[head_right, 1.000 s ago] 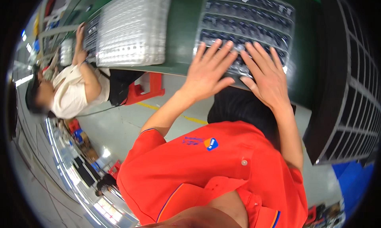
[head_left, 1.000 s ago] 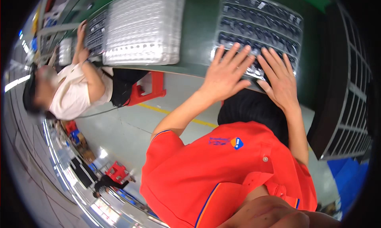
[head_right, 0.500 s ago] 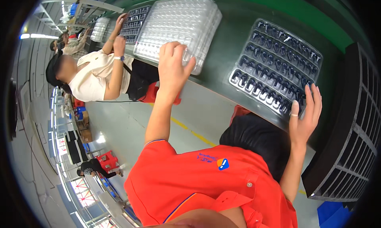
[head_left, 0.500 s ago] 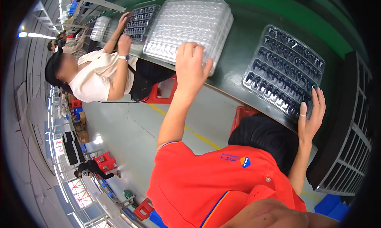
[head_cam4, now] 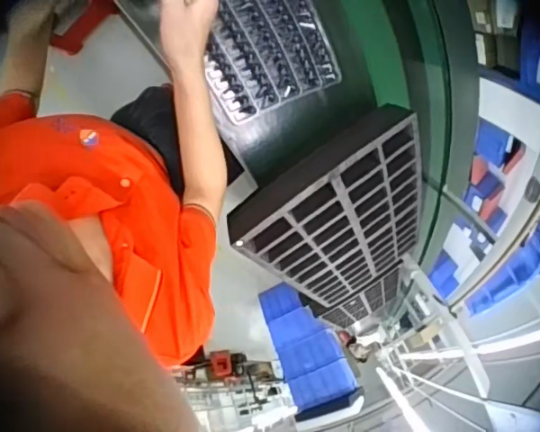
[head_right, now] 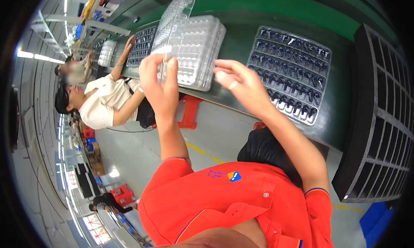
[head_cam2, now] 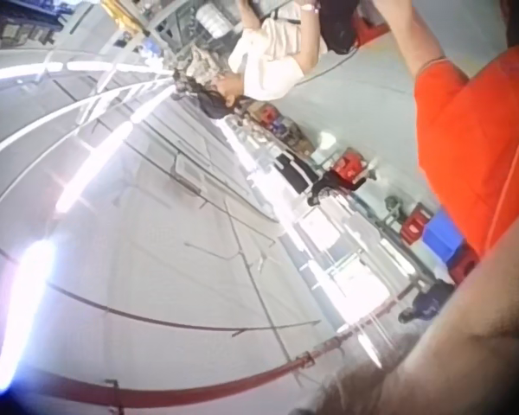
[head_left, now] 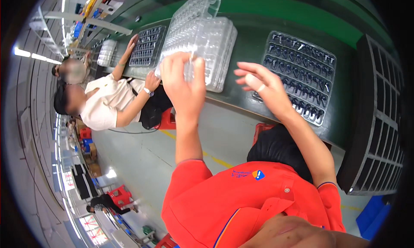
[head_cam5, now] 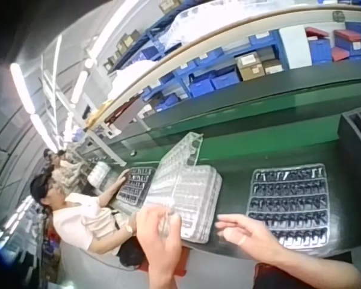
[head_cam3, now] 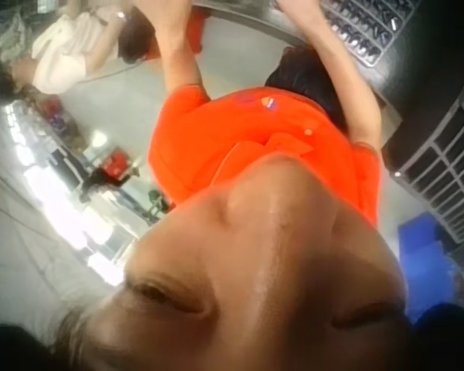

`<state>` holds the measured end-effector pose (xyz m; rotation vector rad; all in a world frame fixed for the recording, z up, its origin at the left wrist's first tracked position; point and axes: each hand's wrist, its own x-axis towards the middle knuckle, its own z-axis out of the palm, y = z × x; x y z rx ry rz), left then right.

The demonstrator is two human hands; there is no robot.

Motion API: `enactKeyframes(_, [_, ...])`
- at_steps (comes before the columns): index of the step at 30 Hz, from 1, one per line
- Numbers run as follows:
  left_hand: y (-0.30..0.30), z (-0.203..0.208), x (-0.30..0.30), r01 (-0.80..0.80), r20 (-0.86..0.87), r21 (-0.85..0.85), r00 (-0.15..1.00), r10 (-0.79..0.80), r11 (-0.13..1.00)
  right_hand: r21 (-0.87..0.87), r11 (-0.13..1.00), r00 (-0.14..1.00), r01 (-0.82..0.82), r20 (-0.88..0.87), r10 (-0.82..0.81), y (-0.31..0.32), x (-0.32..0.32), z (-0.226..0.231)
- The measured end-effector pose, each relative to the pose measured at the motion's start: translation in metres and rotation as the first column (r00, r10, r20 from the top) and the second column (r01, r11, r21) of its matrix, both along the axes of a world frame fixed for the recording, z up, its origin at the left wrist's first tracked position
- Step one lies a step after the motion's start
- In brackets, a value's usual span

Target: Assembling and placing earbud charging cases into plastic trays at a factory workbench.

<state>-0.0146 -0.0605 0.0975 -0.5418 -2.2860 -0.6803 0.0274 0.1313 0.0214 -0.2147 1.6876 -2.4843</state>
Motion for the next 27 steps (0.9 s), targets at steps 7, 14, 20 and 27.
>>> enactKeyframes(7, [0.045, 0.0, 0.048, 0.558, 0.285, 0.076, 0.782, -0.554, 0.827, -0.206, 0.935, 0.946, 0.289, -0.084, -0.312, 0.009, 0.04, 0.032])
enactKeyframes(14, [0.028, -0.042, -0.023, 0.057, 0.567, 0.657, 0.619, -0.543, 0.752, -0.113, 0.878, 0.882, 0.465, -0.027, -0.471, 0.105, 0.107, -0.003])
enactKeyframes(20, [0.11, -0.077, -0.039, 0.12, 0.656, 0.705, 0.264, -0.707, 0.699, 0.236, 0.562, 0.541, 0.793, 0.152, -0.827, 0.149, 0.122, -0.042])
enactKeyframes(27, [0.107, -0.1, -0.061, 0.208, 0.747, 0.196, 0.602, -0.283, 0.958, 0.457, 0.549, 0.614, 0.7, 0.008, -0.789, 0.166, 0.094, -0.048])
